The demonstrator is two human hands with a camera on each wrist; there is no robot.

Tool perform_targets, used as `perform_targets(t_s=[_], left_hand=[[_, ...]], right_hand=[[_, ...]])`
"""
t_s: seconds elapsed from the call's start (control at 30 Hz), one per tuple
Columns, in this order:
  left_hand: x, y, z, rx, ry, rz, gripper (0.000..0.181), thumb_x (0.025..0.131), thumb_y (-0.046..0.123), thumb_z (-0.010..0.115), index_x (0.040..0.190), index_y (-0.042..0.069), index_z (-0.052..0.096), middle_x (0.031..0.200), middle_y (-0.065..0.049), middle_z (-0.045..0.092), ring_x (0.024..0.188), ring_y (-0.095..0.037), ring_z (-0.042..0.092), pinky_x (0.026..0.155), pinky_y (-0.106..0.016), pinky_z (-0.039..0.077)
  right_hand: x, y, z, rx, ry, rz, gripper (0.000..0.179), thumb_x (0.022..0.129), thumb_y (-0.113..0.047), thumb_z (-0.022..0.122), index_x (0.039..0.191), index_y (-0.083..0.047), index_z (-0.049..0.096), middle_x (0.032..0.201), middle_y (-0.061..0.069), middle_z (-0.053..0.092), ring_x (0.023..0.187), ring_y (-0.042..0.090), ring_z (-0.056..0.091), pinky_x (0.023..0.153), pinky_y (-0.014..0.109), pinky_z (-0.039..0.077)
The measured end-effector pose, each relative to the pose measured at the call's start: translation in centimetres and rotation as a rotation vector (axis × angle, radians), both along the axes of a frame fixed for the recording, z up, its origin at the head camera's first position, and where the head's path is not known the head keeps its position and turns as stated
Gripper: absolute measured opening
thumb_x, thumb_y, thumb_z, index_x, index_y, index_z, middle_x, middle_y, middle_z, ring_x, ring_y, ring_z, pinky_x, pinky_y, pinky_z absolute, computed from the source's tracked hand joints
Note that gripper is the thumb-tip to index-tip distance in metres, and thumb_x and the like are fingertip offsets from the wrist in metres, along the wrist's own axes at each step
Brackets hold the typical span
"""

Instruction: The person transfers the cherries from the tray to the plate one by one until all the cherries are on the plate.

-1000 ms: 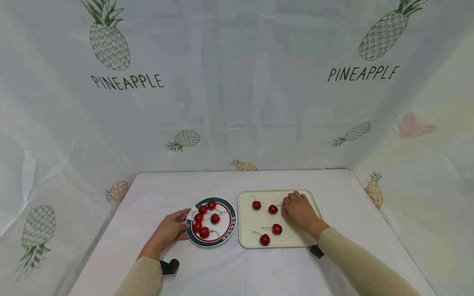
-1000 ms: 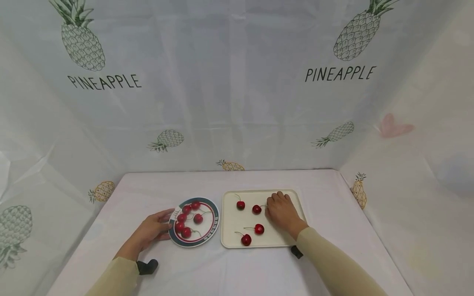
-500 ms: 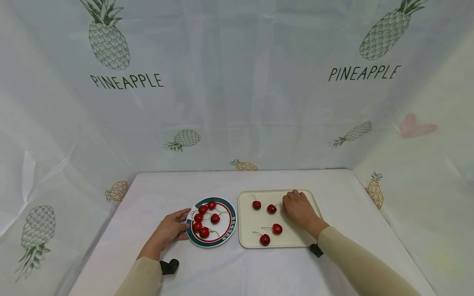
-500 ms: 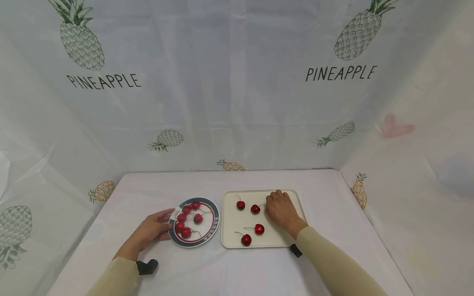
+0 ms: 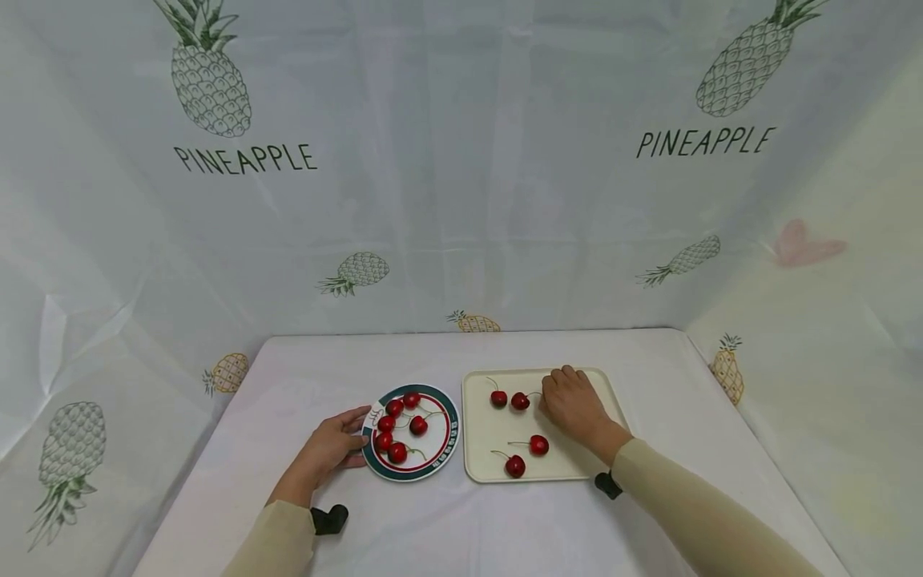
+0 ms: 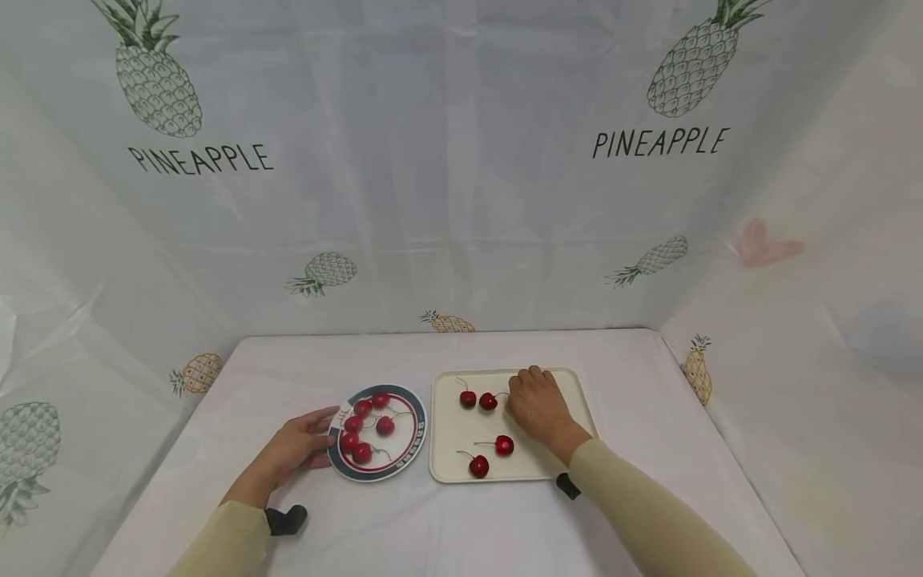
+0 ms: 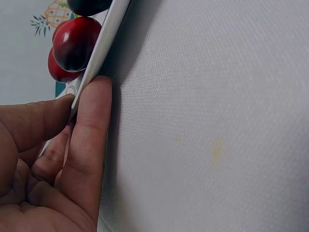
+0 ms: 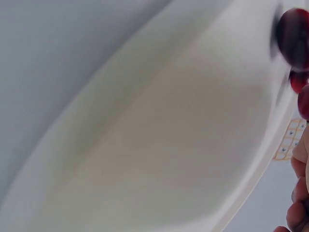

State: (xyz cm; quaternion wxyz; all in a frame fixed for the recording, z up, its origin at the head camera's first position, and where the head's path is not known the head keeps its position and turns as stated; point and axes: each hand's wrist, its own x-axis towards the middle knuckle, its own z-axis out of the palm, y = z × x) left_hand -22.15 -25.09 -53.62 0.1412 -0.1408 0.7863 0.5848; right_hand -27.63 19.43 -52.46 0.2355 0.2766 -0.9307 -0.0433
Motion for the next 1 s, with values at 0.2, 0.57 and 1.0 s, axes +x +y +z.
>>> perform_targets(t_s=[0.2, 0.57, 1.0], left_hand=[[0.0, 0.0, 0.1, -0.004, 0.001, -0.005, 0.064, 0.099, -0.003, 0.064, 0.159, 0.013, 0.047, 0.155, -0.026, 0.051, 0.091, -0.020, 0.072, 0.077, -0.038, 0.067], [0.0, 0.1, 0.3, 0.011, -0.003, -0.014, 0.063, 0.100, -0.002, 0.063, 0.159, 0.013, 0.047, 0.156, -0.027, 0.050, 0.094, -0.021, 0.072, 0.078, -0.038, 0.067], [0.0, -0.1, 0.1, 0.014, -0.004, -0.009, 0.064, 0.100, -0.003, 0.064, 0.159, 0.014, 0.047, 0.155, -0.026, 0.051, 0.092, -0.021, 0.072, 0.078, -0.038, 0.067]], right_hand=[[0.1, -1.8, 0.5, -0.018, -0.013, 0.002, 0.026, 0.091, -0.016, 0.076, 0.078, -0.005, 0.056, 0.073, 0.004, 0.050, 0.073, 0.024, 0.044, 0.065, 0.034, 0.040], [0.8, -7.7, 1.2, -0.021, -0.036, 0.053, 0.022, 0.094, -0.020, 0.074, 0.082, -0.008, 0.060, 0.075, 0.003, 0.053, 0.076, 0.022, 0.045, 0.068, 0.033, 0.041], [3.8, -16.4, 1.7, 0.084, -0.061, 0.070, 0.025, 0.098, -0.033, 0.071, 0.094, -0.009, 0.067, 0.085, 0.002, 0.059, 0.085, 0.020, 0.048, 0.072, 0.032, 0.044]])
